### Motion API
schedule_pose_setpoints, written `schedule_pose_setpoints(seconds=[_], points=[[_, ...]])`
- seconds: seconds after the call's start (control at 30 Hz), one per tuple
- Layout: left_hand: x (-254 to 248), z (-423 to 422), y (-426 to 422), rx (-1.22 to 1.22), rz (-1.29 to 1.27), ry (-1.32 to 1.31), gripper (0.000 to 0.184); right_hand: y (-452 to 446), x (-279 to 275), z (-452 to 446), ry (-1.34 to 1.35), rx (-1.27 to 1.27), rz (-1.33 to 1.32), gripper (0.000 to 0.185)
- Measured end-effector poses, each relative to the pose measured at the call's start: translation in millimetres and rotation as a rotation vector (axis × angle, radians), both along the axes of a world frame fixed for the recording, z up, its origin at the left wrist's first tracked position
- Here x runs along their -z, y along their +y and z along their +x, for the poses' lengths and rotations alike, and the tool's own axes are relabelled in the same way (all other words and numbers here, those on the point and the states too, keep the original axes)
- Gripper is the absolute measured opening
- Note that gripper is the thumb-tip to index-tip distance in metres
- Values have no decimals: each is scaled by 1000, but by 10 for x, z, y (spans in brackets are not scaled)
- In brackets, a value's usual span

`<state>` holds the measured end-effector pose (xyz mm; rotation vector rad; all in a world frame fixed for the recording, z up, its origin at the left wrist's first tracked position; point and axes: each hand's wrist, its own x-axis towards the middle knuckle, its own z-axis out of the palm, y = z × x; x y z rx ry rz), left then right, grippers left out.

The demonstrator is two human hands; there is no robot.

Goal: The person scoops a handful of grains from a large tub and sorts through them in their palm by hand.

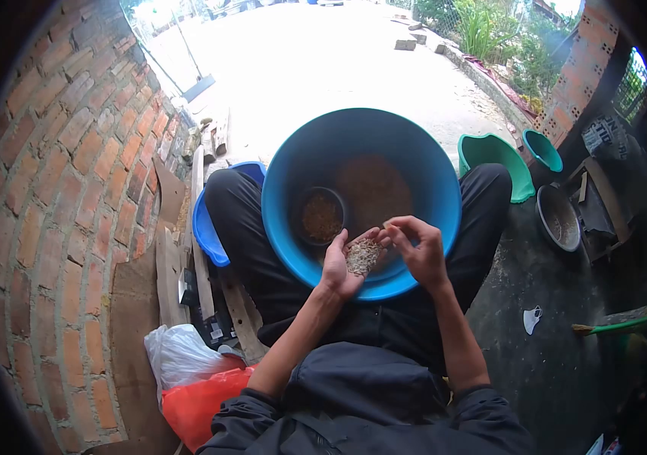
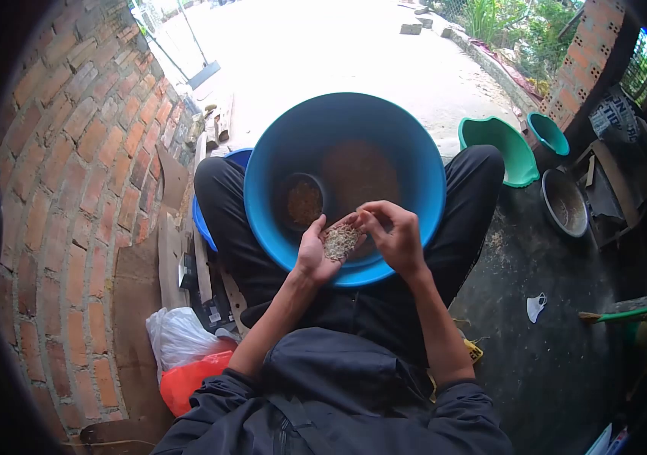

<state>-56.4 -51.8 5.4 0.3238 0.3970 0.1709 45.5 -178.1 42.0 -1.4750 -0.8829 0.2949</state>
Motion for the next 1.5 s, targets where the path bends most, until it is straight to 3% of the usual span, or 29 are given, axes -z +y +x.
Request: schedule_pose_setpoints(seconds=[0.3,0.5,0.77,1.2,1.5], points=[[51,-1,8,-44,-56,-21,61,-145,67,-56,-102,74,-118,13],[60,2,13,-35,-50,-30,59,-163,177,-63,-401,75,-239,13],[32,-11,20,-14,-12,-35,59,-133,120,-121,-508,100,-324,11],[95,-4,53,19,-5,-104,56,-74,231,-124,-684,214,-251,11],[51,3,41,14,-11,-79,58,-147,113,-85,-351,88,-240,14]])
